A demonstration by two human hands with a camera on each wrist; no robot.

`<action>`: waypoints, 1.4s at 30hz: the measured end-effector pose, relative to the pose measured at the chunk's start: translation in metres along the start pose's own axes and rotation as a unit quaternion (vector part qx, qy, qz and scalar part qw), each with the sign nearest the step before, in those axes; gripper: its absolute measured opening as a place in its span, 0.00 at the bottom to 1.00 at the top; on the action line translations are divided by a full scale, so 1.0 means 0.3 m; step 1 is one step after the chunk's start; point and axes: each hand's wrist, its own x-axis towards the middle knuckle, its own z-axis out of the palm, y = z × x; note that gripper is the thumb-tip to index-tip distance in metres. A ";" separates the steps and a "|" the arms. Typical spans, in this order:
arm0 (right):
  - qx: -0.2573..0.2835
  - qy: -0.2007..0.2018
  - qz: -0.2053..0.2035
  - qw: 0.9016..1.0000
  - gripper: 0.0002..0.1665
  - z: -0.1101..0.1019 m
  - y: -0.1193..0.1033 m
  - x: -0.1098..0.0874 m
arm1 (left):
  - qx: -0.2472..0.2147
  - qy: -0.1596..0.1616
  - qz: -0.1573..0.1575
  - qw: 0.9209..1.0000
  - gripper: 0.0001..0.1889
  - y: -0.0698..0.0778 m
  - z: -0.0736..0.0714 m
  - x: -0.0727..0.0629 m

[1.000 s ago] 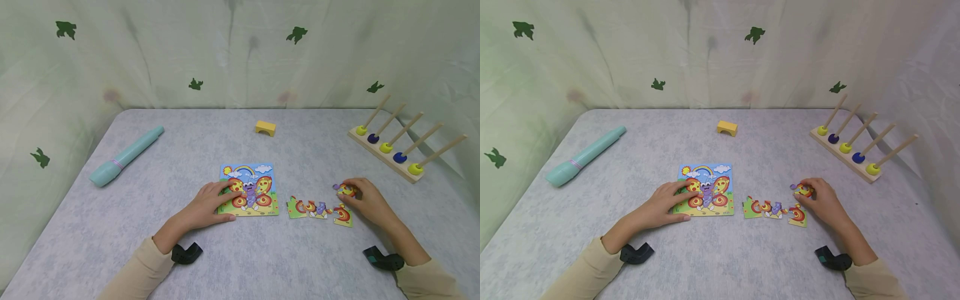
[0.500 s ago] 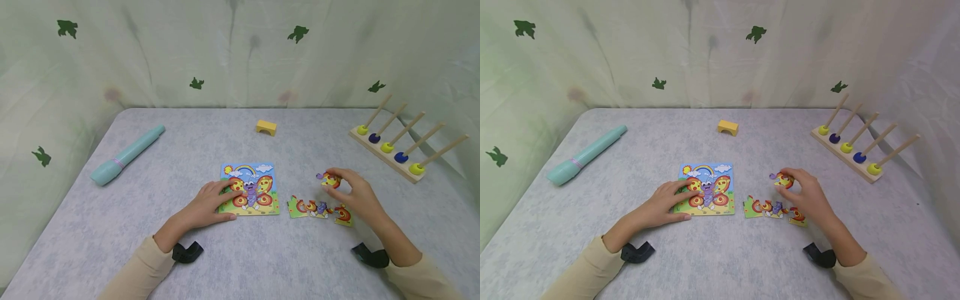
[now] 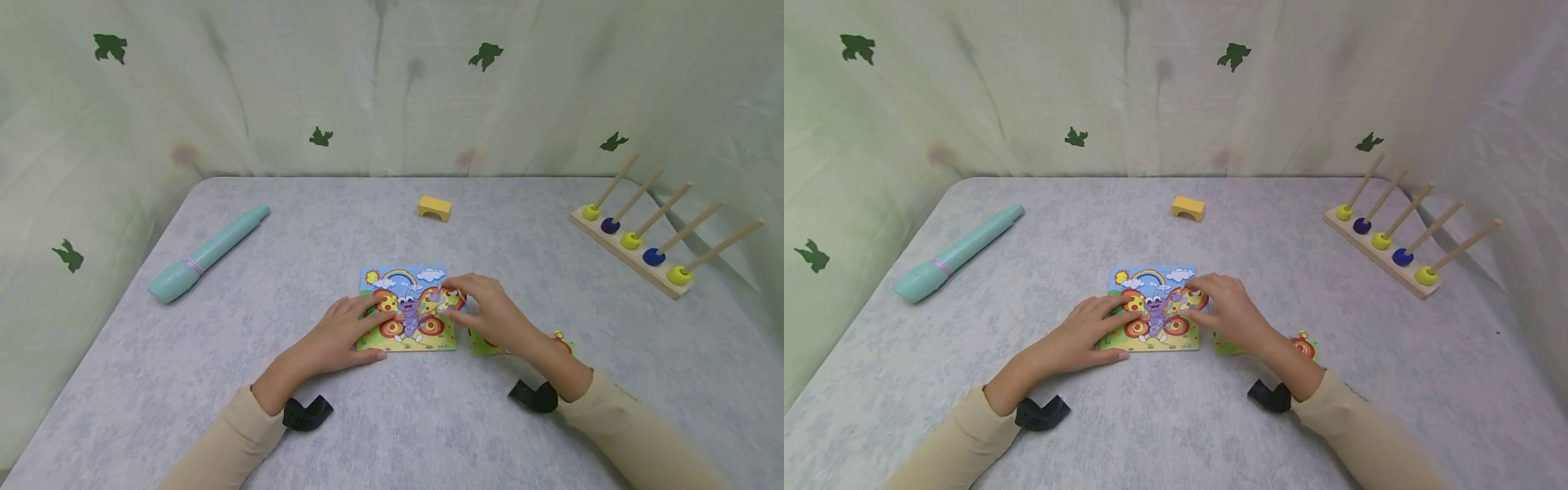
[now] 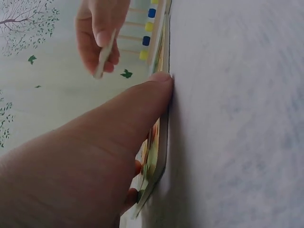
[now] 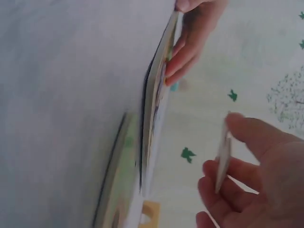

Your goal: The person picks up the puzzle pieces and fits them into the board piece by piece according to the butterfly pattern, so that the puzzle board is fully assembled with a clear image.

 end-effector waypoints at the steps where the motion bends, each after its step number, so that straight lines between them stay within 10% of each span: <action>1: -0.001 -0.008 -0.002 1.000 0.25 0.016 0.006 0.009 | 0.003 -0.001 -0.001 1.000 0.33 0.004 0.000 0.000; 15: -0.046 -0.063 0.037 0.996 0.22 0.132 0.042 0.072 | 0.015 -0.011 -0.008 1.000 0.36 0.037 -0.002 0.017; 26: -0.048 -0.069 0.062 0.995 0.23 0.127 0.037 0.080 | 0.103 0.003 0.010 0.995 0.35 0.062 -0.008 0.089; 42: -0.099 -0.113 0.054 0.987 0.26 0.095 0.045 0.077 | 0.116 -0.006 -0.001 0.993 0.30 0.074 -0.015 0.111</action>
